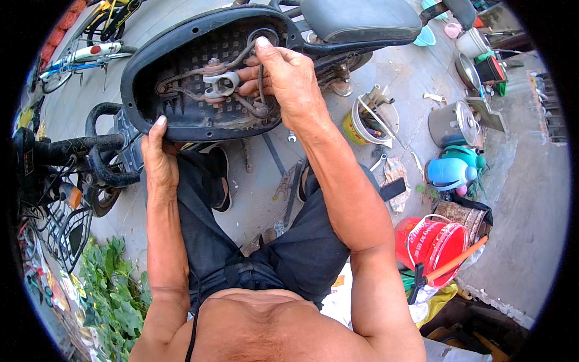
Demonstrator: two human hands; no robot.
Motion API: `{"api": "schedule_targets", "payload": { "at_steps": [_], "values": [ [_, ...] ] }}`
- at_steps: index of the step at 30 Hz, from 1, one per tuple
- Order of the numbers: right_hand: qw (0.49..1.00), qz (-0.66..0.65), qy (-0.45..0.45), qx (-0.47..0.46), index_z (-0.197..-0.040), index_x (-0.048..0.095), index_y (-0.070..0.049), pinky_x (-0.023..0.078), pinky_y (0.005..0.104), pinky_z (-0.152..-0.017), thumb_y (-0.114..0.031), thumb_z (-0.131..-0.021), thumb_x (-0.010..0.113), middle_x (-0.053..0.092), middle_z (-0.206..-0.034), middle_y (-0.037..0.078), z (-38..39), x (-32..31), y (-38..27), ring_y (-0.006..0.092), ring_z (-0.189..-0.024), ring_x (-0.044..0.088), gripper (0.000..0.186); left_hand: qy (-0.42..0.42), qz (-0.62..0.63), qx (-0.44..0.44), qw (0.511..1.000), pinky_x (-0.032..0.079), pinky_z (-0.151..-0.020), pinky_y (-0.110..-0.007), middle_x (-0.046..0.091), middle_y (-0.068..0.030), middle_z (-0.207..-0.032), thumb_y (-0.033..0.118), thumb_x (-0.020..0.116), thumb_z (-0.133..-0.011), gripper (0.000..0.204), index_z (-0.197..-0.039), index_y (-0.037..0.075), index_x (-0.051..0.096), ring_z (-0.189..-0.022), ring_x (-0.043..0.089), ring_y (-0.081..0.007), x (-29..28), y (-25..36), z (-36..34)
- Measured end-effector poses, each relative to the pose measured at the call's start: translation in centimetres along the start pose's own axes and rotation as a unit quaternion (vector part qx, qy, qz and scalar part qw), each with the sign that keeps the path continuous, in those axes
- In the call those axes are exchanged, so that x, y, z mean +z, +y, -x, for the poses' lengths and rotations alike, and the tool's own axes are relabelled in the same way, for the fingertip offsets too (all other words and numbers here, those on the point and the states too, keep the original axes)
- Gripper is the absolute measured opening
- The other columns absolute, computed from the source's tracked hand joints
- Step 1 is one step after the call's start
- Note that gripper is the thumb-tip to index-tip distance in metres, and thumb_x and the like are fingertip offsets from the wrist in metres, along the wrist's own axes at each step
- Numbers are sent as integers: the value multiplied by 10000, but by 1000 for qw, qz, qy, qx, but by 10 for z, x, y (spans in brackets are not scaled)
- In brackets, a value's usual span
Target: The person reattaches the seat of an electric scooter, aligning it with the frame and securing it using a wrench. They tighten the fasteners underneath the seat to ensure it is firmly attached.
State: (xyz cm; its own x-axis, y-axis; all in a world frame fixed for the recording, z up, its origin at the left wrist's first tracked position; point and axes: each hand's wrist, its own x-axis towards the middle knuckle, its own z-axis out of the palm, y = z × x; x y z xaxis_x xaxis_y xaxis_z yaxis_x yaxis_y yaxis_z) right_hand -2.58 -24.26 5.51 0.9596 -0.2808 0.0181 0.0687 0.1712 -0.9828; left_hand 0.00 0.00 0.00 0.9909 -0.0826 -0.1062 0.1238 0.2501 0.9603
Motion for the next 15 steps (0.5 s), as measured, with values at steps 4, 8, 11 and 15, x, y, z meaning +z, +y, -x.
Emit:
{"api": "schedule_targets", "payload": {
  "at_steps": [4, 8, 11, 15],
  "values": [
    [1000, 4, 3, -6, -1059, 627, 46, 578, 289, -680, -460, -951, 558, 720, -878, 181, 0, 1, -1, 199, -707, 718, 522, 7, -2, 8, 1000, 580, -779, -351, 651, -136, -1033, 383, 652, -860, 583, -1233, -34, 488, -888, 683, -212, 1, 0, -2],
    [1000, -26, 2, 0, -1106, 584, 83, 549, 302, -617, -433, -942, 596, 700, -845, 185, -1, 1, 0, 206, -657, 691, 542, 7, -5, 10, 1000, 579, -786, -357, 646, -138, -1047, 389, 659, -852, 605, -1245, -35, 478, -896, 681, -215, 0, 0, -3],
    [1000, -22, -2, 1, -1104, 585, 81, 545, 300, -616, -434, -942, 595, 703, -847, 186, 0, 1, 0, 202, -658, 692, 540, 13, -5, 14, 1000, 578, -790, -363, 643, -141, -1062, 390, 663, -847, 619, -1254, -35, 471, -912, 678, -217, 1, -1, -1],
    [1000, -17, 0, 1, -1099, 587, 75, 544, 303, -627, -443, -944, 585, 706, -849, 183, -1, 1, 1, 198, -662, 693, 541, 7, -2, 11, 1000, 576, -800, -370, 644, -140, -1067, 385, 664, -847, 617, -1258, -33, 470, -923, 676, -218, -1, -1, -2]
  ]
}}
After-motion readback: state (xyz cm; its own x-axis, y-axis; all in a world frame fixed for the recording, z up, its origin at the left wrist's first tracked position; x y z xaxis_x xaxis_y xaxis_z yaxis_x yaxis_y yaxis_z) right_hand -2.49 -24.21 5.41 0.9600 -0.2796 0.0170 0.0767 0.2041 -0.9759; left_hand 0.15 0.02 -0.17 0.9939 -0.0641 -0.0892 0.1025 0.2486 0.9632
